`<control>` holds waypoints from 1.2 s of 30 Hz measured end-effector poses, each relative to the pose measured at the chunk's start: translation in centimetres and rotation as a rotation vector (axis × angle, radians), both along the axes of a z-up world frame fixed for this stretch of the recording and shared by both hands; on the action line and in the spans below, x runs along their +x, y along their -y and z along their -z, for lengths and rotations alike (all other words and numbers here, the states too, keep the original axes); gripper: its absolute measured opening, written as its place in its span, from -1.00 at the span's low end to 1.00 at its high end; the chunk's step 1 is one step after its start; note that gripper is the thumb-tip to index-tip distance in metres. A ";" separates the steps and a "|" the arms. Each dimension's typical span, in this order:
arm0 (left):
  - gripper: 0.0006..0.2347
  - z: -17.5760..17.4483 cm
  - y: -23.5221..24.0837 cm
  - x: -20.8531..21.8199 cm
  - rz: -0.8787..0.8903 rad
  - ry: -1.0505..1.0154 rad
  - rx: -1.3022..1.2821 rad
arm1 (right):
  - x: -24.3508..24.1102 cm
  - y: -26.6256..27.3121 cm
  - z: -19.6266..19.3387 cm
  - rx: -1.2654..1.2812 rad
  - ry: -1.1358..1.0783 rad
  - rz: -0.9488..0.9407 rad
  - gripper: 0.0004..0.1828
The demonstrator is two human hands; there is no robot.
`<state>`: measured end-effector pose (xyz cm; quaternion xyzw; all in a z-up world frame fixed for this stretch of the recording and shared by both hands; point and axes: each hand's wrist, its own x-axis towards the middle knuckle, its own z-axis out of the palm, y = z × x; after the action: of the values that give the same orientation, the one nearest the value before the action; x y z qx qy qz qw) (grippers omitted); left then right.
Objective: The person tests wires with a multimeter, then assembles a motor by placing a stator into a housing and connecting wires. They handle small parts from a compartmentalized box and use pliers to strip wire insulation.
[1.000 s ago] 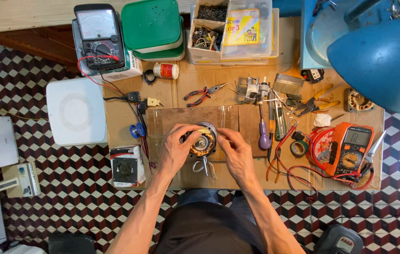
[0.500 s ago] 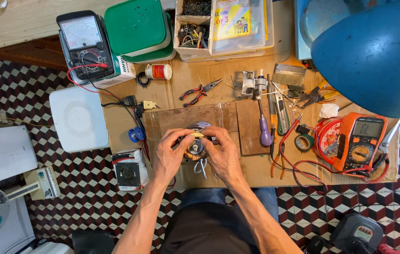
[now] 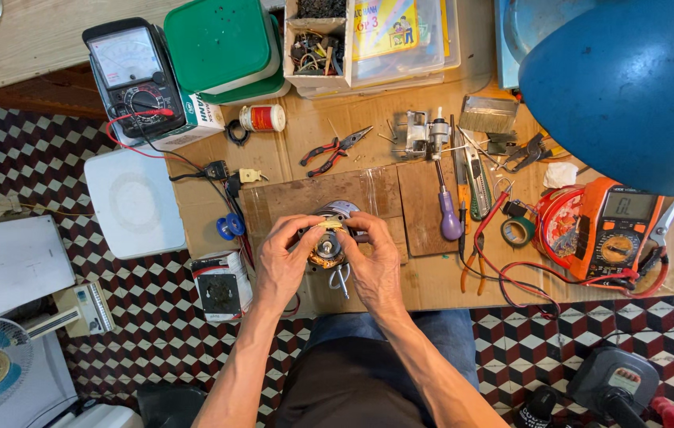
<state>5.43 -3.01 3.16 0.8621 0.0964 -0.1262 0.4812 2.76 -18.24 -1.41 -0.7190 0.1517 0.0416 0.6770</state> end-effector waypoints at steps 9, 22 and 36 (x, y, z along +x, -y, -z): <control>-0.82 -0.2 0.0 0.2 0.010 -0.005 -0.005 | 0.2 -0.1 -0.2 0.081 -0.022 0.000 -0.82; -0.82 0.4 -0.2 -0.1 0.016 0.027 0.008 | 0.5 0.2 -0.6 -0.012 0.121 -0.038 -0.76; -0.76 -6.5 -0.2 0.0 -0.196 0.439 -0.122 | -3.4 10.1 -2.5 0.231 -0.311 0.094 -0.74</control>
<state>5.43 -2.79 9.65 0.8247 0.0650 0.1059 0.5517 -0.59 -28.38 1.13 -0.6136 0.2823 0.1377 0.7245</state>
